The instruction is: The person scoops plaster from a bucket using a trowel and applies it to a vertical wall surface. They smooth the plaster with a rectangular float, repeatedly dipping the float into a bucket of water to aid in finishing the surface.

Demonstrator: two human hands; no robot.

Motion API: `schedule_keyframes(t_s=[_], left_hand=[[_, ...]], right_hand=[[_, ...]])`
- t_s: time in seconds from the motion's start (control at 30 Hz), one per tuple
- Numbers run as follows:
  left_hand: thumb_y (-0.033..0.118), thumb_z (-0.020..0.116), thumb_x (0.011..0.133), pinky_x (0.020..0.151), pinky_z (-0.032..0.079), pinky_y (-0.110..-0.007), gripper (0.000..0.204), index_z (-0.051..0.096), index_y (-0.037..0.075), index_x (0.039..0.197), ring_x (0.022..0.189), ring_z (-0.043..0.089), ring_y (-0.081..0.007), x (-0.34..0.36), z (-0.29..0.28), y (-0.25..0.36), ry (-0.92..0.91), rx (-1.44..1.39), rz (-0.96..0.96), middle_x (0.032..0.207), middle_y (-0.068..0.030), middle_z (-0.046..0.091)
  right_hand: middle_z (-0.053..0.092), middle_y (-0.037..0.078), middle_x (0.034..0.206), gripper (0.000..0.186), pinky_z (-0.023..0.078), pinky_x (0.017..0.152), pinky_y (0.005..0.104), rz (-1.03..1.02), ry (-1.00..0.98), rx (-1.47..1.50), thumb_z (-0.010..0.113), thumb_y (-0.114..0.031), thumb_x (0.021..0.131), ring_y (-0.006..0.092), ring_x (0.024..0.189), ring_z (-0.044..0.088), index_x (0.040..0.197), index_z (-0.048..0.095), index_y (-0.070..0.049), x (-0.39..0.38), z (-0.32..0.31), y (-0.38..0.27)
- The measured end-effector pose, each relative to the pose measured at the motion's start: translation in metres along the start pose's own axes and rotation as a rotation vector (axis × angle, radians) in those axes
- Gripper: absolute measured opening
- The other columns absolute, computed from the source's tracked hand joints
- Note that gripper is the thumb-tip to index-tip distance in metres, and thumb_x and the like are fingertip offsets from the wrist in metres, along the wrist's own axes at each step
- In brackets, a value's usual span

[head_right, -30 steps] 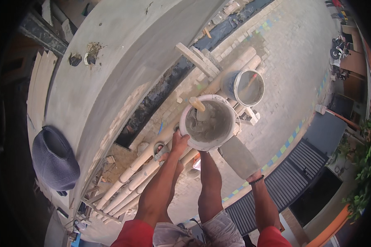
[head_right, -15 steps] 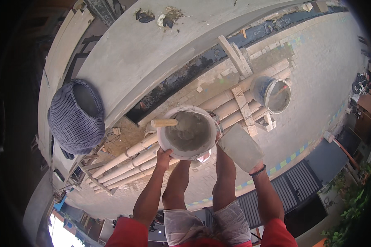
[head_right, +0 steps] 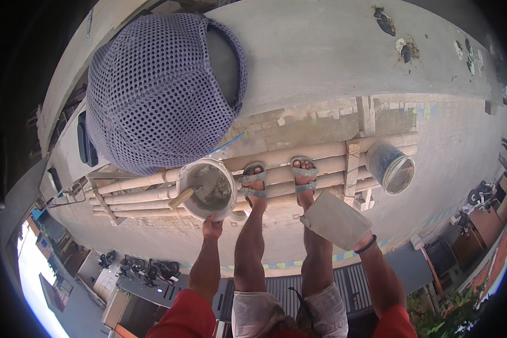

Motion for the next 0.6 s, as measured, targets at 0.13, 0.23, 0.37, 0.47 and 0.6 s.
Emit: schedule_keyframes(t_s=[0.13, 0.23, 0.37, 0.47, 0.6], left_hand=[[0.004, 0.055, 0.085, 0.105, 0.042, -0.049, 0.056, 0.038, 0.010, 0.138, 0.128, 0.045, -0.0286, 0.008, -0.011, -0.030, -0.006, -0.099, -0.067, 0.139, -0.0117, 0.046], [0.007, 0.053, 0.089, 0.104, 0.042, -0.051, 0.051, 0.038, 0.009, 0.138, 0.128, 0.045, -0.0294, 0.016, -0.016, -0.046, 0.006, -0.137, -0.021, 0.140, -0.0125, 0.045], [0.009, 0.048, 0.093, 0.103, 0.041, -0.053, 0.045, 0.038, 0.009, 0.138, 0.128, 0.044, -0.0330, 0.020, -0.032, -0.057, 0.152, -0.092, -0.018, 0.142, -0.0131, 0.042], [0.018, 0.053, 0.093, 0.102, 0.041, -0.052, 0.053, 0.033, 0.012, 0.141, 0.126, 0.045, -0.0346, 0.016, -0.033, -0.052, 0.100, -0.105, -0.096, 0.141, -0.0132, 0.041], [0.031, 0.060, 0.089, 0.098, 0.040, -0.055, 0.073, 0.020, 0.016, 0.148, 0.120, 0.049, -0.0359, -0.043, -0.019, -0.039, 0.448, 0.233, -0.282, 0.141, -0.0165, 0.041]], right_hand=[[0.040, 0.015, 0.146, 0.050, 0.038, 0.109, 0.0444, 0.087, -0.005, 0.133, 0.033, -0.036, 0.103, 0.0302, 0.132, 0.043, 0.144, 0.032, -0.006, -0.002, 0.000, 0.013], [0.040, 0.015, 0.146, 0.050, 0.039, 0.108, 0.0461, 0.125, 0.012, 0.029, 0.034, -0.035, 0.103, 0.0318, 0.131, 0.043, 0.144, 0.033, -0.006, 0.001, 0.007, 0.023], [0.036, 0.017, 0.148, 0.051, 0.040, 0.108, 0.0425, 0.106, -0.156, -0.051, 0.038, -0.030, 0.103, 0.0311, 0.134, 0.041, 0.146, 0.028, -0.004, 0.004, 0.045, 0.029], [0.033, 0.017, 0.150, 0.054, 0.039, 0.108, 0.0407, 0.124, -0.258, 0.121, 0.040, -0.029, 0.102, 0.0306, 0.135, 0.039, 0.147, 0.025, -0.003, 0.003, 0.062, 0.037], [0.030, 0.017, 0.152, 0.058, 0.037, 0.109, 0.0426, 0.050, -0.135, 0.194, 0.042, -0.031, 0.101, 0.0311, 0.136, 0.038, 0.148, 0.024, -0.003, -0.014, 0.006, 0.050]])
Point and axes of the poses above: each hand's wrist, its own x-axis towards the middle knuckle, its own z-axis out of the palm, y = z × x, the point moved 10 cm from there along x, towards the middle knuckle
